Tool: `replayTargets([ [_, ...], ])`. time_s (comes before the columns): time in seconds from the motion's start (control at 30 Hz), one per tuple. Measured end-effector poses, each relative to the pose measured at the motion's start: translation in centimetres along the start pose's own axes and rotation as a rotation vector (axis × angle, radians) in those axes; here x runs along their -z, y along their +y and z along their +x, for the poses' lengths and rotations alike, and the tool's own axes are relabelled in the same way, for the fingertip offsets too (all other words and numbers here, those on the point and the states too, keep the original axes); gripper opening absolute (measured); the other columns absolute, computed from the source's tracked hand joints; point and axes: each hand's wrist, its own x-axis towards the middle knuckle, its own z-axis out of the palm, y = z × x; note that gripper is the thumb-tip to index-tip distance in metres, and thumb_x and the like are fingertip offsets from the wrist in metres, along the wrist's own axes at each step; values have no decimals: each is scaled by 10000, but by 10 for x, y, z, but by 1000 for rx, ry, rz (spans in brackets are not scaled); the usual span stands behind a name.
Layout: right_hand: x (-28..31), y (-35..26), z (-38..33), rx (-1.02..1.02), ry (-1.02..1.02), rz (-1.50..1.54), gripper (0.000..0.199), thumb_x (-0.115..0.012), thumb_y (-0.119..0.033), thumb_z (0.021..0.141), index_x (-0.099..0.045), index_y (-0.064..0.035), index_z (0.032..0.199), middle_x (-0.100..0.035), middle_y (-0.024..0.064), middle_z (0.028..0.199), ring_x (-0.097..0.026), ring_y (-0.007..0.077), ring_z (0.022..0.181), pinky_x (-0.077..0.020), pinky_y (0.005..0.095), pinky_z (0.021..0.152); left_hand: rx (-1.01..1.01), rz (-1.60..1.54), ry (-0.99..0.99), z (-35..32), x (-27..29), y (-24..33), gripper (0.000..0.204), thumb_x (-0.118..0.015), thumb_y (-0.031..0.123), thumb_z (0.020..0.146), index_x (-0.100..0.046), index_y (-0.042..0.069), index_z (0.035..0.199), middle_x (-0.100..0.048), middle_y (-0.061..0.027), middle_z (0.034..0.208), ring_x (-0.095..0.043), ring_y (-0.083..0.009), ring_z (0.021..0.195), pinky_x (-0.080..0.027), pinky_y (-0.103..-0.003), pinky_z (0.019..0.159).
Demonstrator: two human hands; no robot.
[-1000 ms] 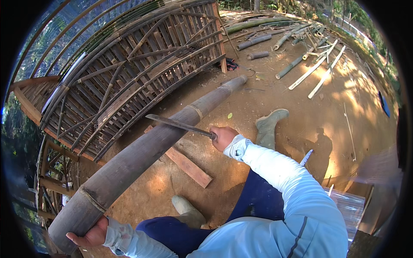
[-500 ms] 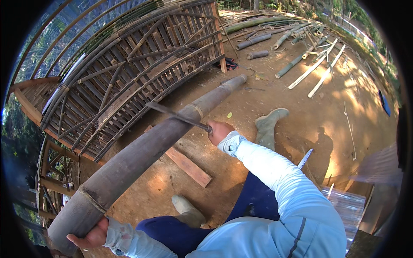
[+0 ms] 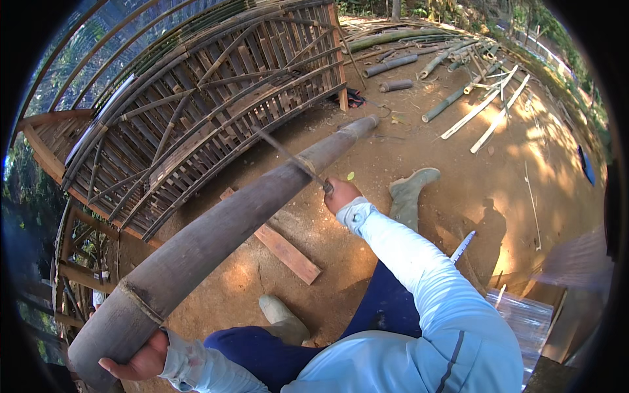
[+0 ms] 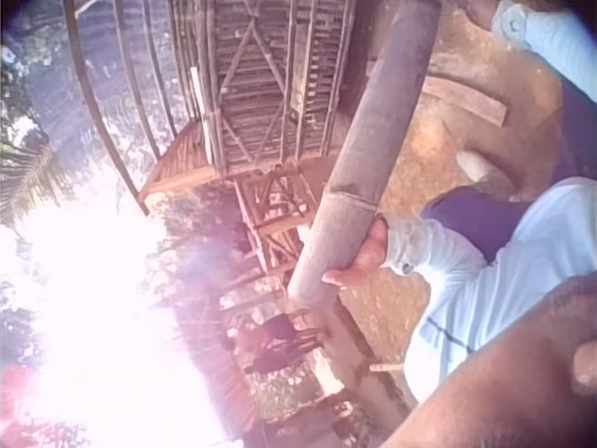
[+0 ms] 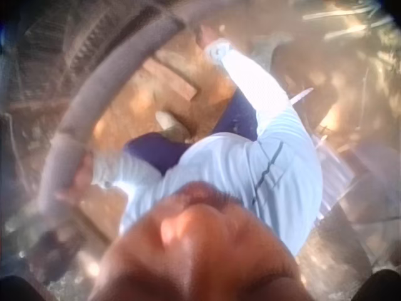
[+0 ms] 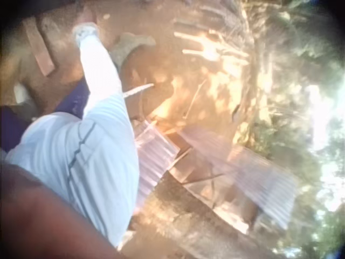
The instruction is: The person uses a hand saw to cut a long bamboo pole resting on a wooden support. After sawing through the pole, the person picks up the cut section and uses a knife to scrape and smooth the cut end. The person continues to refine the bamboo piece by scraping its surface with the knife.
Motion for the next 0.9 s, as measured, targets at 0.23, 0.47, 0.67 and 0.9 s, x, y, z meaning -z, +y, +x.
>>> replayTargets([
  [0.23,9,-10,2,-9,-90,-12,224,-584,-106,788,-576,-45,1003,-629,257,918,-604,436,899,-476,482,785,3,27,-15,-4,-1,4,813,-594,501,792,-374,-64,1334,-475,-262,1299,-459,-387,1227,-341,-525,1055],
  [0.47,22,-11,-7,82,-108,-102,166,-569,-100,779,-584,-53,937,-624,250,849,-600,444,838,-470,493,729,-51,20,-132,2,7,3,905,-613,521,761,-302,-71,1371,-420,-276,1345,-415,-405,1268,-318,-560,1070],
  [0.67,28,-13,-1,141,-113,-132,161,-576,-133,780,-562,-36,908,-618,247,839,-589,452,836,-468,492,730,-30,-65,-253,4,15,0,927,-636,505,760,-271,-74,1385,-391,-288,1364,-382,-404,1296,-298,-575,1077],
  [0.9,17,3,-1,91,0,-57,178,-617,-130,746,-556,-47,892,-615,241,799,-601,441,795,-469,501,701,-74,-90,-234,-1,11,6,928,-654,486,754,-270,-79,1383,-380,-288,1371,-378,-414,1294,-295,-577,1081],
])
